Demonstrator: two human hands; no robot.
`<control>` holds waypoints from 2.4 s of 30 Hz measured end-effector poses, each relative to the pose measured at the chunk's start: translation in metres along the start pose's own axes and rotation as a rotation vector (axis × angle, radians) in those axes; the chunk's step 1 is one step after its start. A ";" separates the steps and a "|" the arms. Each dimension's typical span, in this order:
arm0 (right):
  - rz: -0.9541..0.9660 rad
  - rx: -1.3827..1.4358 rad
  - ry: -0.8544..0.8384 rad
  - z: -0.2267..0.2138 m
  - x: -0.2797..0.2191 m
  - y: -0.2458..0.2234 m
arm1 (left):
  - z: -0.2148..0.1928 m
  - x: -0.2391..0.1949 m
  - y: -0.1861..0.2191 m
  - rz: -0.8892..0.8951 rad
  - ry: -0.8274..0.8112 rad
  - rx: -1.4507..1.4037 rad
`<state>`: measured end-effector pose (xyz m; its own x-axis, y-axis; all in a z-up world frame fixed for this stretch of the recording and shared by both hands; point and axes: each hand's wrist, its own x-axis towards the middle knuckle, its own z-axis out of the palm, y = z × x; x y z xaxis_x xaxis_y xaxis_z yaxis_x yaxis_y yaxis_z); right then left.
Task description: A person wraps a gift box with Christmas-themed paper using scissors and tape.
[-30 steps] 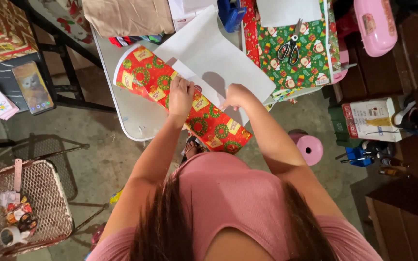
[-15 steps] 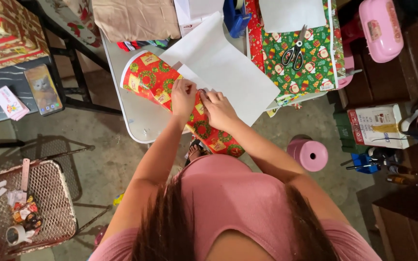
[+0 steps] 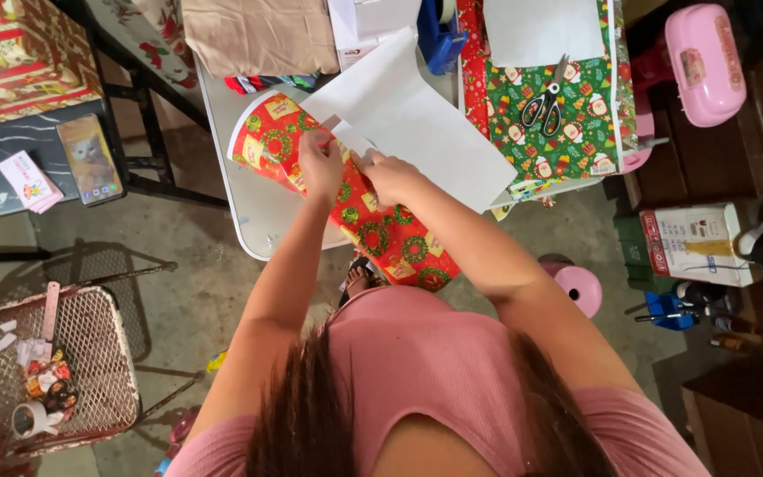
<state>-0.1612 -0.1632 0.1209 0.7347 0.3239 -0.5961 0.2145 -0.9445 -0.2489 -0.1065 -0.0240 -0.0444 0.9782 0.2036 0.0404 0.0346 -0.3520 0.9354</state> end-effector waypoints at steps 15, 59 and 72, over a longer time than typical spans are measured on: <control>-0.219 0.404 0.230 0.057 0.055 0.089 | 0.002 -0.093 0.023 0.263 -0.513 0.898; 0.190 1.320 0.058 0.162 0.043 0.298 | 0.063 -0.221 0.029 0.155 0.037 1.168; 0.190 1.595 -0.588 0.211 -0.015 0.157 | -0.001 -0.174 0.016 0.270 -0.066 1.314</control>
<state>-0.2744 -0.3047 -0.0697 0.2759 0.5423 -0.7936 -0.9163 -0.1008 -0.3875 -0.2763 -0.0639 -0.0366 0.9922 -0.0423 0.1174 -0.0271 -0.9914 -0.1284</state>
